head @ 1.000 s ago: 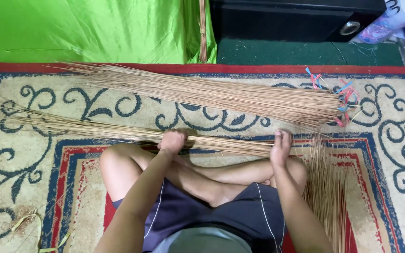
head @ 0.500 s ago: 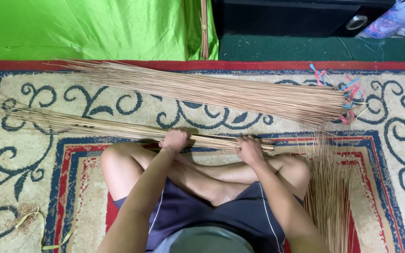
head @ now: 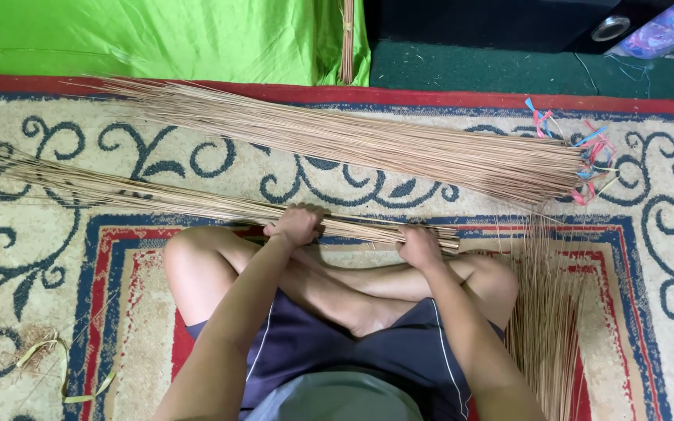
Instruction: Gathering and aligning thin wooden sticks into a bundle and tying them together to create a broom.
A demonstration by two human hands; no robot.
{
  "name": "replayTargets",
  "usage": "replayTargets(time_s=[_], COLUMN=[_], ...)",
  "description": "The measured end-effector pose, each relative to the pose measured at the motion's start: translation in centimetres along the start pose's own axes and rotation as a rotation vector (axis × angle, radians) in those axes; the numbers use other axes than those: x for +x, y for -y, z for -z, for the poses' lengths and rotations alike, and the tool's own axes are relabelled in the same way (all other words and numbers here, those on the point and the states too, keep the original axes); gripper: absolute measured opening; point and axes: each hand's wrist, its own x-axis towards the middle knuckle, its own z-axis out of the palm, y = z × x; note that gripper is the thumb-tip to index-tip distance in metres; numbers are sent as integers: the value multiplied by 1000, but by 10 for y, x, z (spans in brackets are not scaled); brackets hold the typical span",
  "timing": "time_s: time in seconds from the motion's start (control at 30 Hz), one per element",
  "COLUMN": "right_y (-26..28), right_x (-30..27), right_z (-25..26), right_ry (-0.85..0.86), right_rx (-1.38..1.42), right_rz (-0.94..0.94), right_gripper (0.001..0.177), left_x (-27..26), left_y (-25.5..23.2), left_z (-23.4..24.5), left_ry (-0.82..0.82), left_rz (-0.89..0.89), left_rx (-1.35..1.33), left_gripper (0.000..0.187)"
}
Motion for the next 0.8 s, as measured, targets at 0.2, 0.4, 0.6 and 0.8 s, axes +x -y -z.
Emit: replayTargets(time_s=[0.2, 0.4, 0.6, 0.8], right_y=[-9, -8, 3, 5], right_x=[5, 4, -2, -2], right_z=[-8, -6, 3, 6], right_ry=[-11, 23, 22, 45], right_rx=[23, 26, 6, -9], right_rz=[-31, -51, -55, -71], right_gripper=[30, 36, 38, 41], left_x=[21, 3, -6, -2], left_y=[12, 11, 6, 10], left_z=[-52, -31, -17, -25], left_ry=[-25, -60, -93, -54], left_rz=[-5, -16, -32, -4], left_rx=[-27, 6, 8, -21], left_gripper=[28, 26, 28, 34])
